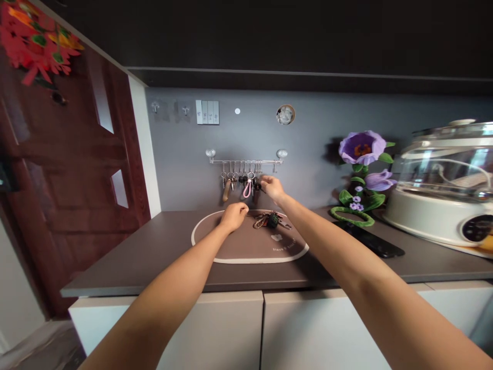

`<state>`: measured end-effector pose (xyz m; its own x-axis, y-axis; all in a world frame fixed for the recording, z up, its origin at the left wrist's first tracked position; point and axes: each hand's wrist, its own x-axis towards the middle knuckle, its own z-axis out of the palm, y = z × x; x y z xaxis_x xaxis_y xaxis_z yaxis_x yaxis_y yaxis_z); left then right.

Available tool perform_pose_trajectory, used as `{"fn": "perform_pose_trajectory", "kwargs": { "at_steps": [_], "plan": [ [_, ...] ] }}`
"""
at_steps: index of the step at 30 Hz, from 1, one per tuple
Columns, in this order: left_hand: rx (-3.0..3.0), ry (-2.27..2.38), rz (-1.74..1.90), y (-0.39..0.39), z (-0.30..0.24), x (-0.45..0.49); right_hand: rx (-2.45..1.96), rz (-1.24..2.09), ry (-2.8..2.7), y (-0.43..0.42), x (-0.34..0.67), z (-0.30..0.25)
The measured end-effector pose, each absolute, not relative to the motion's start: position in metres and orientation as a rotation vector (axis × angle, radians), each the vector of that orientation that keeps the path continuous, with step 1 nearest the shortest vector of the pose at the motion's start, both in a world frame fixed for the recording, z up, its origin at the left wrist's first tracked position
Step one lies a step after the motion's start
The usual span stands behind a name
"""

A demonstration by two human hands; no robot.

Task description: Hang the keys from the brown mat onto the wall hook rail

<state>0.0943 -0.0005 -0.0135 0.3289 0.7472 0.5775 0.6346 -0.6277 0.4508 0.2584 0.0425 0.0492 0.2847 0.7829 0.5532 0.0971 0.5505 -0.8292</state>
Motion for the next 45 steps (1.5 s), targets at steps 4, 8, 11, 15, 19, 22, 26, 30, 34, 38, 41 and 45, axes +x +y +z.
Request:
{"fn": "perform_pose_trajectory", "kwargs": {
  "at_steps": [4,8,11,15,19,22,26,30,34,38,41,45],
  "plan": [
    [2.420,1.257,1.096,0.001,-0.017,0.097,-0.942,0.661,-1.207,0.023,0.261,0.045],
    [2.533,1.215,0.965,0.003,-0.016,0.100,-0.931,0.747,-1.177,-0.002,0.264,0.036],
    [2.616,1.164,0.870,0.009,-0.013,0.102,-0.940,0.771,-1.158,-0.021,0.268,0.027],
    [2.693,1.091,0.723,0.018,-0.009,0.107,-0.968,0.776,-1.116,-0.039,0.279,0.013],
    [2.780,1.055,0.614,0.025,-0.010,0.110,-1.016,0.789,-1.080,-0.044,0.293,0.003],
    [2.835,1.010,0.572,0.031,-0.015,0.111,-1.042,0.818,-1.028,-0.043,0.299,0.002],
    [2.871,0.996,0.579,0.041,-0.025,0.112,-1.068,0.826,-0.978,-0.037,0.301,0.004],
    [2.878,0.959,0.545,0.048,-0.029,0.112,-1.076,0.846,-0.990,-0.035,0.299,0.005],
    [2.854,1.022,0.488,0.050,-0.027,0.105,-1.071,0.827,-1.019,-0.035,0.297,0.003],
    [2.828,1.074,0.450,0.051,-0.023,0.091,-1.074,0.810,-1.044,-0.036,0.296,0.001],
    [2.816,1.072,0.430,0.051,-0.020,0.082,-1.066,0.819,-1.055,-0.037,0.295,0.001],
    [2.775,1.041,0.468,0.049,-0.014,0.073,-1.041,0.827,-1.078,-0.038,0.294,0.001]
  ]
}}
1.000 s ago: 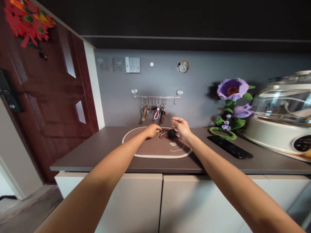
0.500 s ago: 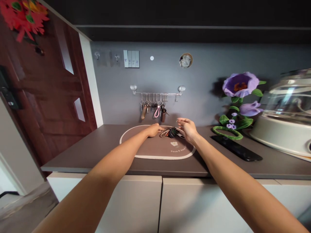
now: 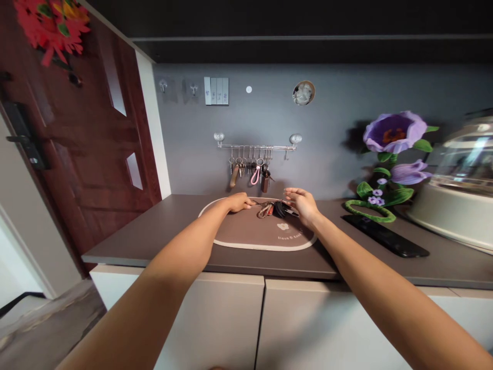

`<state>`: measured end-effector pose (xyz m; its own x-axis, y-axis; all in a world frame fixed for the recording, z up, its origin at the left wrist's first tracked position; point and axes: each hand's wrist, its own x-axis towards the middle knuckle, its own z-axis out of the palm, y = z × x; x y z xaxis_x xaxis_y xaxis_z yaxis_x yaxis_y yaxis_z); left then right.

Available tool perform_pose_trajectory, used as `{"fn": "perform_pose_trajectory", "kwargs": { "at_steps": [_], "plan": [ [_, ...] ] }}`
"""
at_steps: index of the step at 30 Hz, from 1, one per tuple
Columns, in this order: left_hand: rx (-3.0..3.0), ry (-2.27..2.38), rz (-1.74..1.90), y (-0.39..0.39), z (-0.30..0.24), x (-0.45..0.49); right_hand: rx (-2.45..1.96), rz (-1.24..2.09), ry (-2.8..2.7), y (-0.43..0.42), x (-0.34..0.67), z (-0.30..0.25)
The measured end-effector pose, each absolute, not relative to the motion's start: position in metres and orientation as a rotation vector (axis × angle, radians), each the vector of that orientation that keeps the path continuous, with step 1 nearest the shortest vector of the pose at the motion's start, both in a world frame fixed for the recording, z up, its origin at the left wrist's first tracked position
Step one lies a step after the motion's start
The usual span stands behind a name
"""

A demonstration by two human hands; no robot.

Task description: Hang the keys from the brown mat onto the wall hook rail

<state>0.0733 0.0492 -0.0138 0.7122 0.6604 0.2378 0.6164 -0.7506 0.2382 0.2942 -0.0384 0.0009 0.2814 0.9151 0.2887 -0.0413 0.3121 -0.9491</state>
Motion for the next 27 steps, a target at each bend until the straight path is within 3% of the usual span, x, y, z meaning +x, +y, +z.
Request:
{"fn": "perform_pose_trajectory", "kwargs": {
  "at_steps": [12,27],
  "plan": [
    [2.463,1.219,0.602,0.051,-0.014,0.052,-0.964,0.886,-1.201,-0.039,0.291,-0.002],
    [2.509,1.268,0.664,0.037,-0.010,0.058,-0.997,0.899,-1.484,-0.050,0.277,-0.006]
  ]
}}
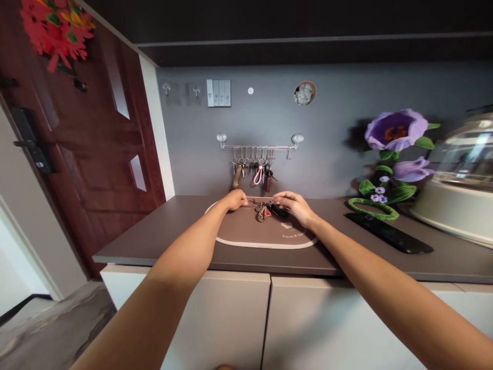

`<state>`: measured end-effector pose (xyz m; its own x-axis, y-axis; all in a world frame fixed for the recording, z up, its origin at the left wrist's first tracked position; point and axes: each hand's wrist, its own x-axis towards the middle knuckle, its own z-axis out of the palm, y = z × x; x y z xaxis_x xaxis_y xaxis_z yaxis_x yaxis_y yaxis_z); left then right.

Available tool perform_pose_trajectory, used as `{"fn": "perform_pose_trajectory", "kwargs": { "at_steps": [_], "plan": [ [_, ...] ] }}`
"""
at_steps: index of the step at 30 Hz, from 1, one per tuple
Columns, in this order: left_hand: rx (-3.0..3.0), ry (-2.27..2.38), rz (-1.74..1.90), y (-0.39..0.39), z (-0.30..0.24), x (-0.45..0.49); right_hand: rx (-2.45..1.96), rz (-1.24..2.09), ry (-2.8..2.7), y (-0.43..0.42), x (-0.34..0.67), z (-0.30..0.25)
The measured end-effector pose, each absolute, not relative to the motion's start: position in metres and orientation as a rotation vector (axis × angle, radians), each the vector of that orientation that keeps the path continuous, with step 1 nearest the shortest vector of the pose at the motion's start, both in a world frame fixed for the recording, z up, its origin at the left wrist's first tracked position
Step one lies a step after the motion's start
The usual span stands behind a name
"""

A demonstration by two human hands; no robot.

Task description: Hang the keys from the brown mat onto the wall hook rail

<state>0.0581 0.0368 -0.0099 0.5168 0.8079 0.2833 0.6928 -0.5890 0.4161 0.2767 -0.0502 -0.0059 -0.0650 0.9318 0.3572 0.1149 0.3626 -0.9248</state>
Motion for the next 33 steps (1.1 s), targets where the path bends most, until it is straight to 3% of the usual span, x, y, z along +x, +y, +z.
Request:
{"fn": "perform_pose_trajectory", "kwargs": {
  "at_steps": [7,17,33],
  "plan": [
    [2.276,1.285,0.861,0.026,0.002,0.060,-1.016,0.858,-1.583,-0.046,0.278,-0.011],
    [1.409,0.908,0.964,0.010,0.019,0.071,-1.000,0.784,-1.626,-0.046,0.276,-0.010],
    [1.076,0.554,0.974,0.003,0.033,0.082,-0.914,0.658,-1.672,-0.040,0.273,-0.015]
  ]
}}
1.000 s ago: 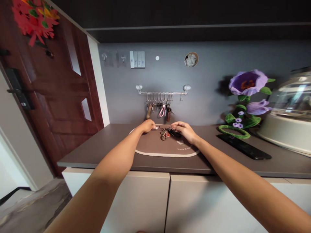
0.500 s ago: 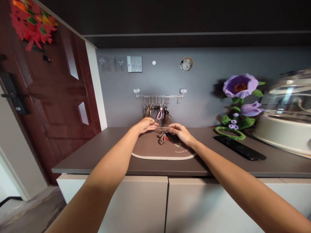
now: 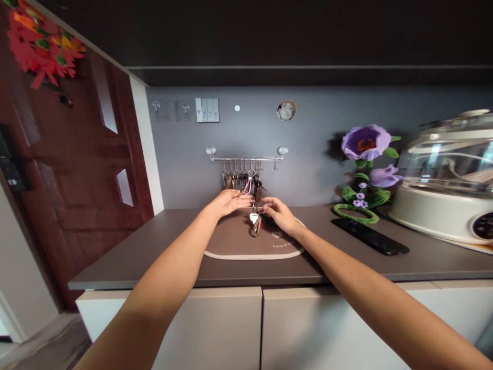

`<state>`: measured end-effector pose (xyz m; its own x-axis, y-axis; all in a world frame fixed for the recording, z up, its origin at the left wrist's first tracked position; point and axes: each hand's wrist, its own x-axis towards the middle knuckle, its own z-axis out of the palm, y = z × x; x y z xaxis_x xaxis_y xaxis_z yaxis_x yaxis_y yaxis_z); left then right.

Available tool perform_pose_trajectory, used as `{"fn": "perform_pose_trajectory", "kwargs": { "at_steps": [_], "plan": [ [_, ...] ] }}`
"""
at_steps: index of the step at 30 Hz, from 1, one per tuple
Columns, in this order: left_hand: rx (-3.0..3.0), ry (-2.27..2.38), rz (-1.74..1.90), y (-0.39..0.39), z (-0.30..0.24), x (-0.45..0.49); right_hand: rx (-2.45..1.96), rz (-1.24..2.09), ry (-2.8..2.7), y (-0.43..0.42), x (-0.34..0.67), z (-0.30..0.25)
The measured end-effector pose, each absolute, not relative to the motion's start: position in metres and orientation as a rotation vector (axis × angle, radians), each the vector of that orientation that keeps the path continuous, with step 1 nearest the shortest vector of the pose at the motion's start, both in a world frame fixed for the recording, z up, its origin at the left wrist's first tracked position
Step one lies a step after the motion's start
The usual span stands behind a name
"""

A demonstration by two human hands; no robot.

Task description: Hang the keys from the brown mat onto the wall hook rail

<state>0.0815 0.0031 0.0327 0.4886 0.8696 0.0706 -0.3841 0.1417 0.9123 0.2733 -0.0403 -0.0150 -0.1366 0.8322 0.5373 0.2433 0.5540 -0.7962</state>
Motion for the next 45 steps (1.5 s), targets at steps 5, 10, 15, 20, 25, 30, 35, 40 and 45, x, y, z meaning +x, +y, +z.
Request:
{"fn": "perform_pose_trajectory", "kwargs": {
  "at_steps": [5,10,15,20,25,30,35,40,45],
  "plan": [
    [1.044,0.472,1.015,-0.001,0.038,0.082,-0.892,0.578,-1.717,-0.043,0.272,-0.014],
    [1.026,0.438,1.017,-0.003,0.040,0.083,-0.913,0.425,-1.746,-0.044,0.269,-0.013],
    [1.051,0.376,1.006,-0.003,0.039,0.087,-0.896,0.383,-1.745,-0.047,0.262,-0.011],
    [1.087,0.371,1.006,-0.010,0.039,0.091,-0.890,0.307,-1.747,-0.049,0.258,-0.009],
    [1.127,0.333,0.975,-0.016,0.039,0.096,-0.934,0.106,-1.732,-0.050,0.258,-0.008],
    [1.163,0.301,0.945,-0.020,0.038,0.099,-0.979,-0.107,-1.766,-0.053,0.259,-0.007],
    [1.168,0.279,0.913,-0.021,0.037,0.099,-1.074,-0.313,-1.775,-0.055,0.260,-0.007],
    [1.181,0.295,0.870,-0.021,0.037,0.098,-1.205,-0.560,-1.788,-0.057,0.261,-0.006],
    [1.168,0.308,0.899,-0.016,0.037,0.095,-1.230,-0.674,-1.813,-0.060,0.259,-0.003]
  ]
}}
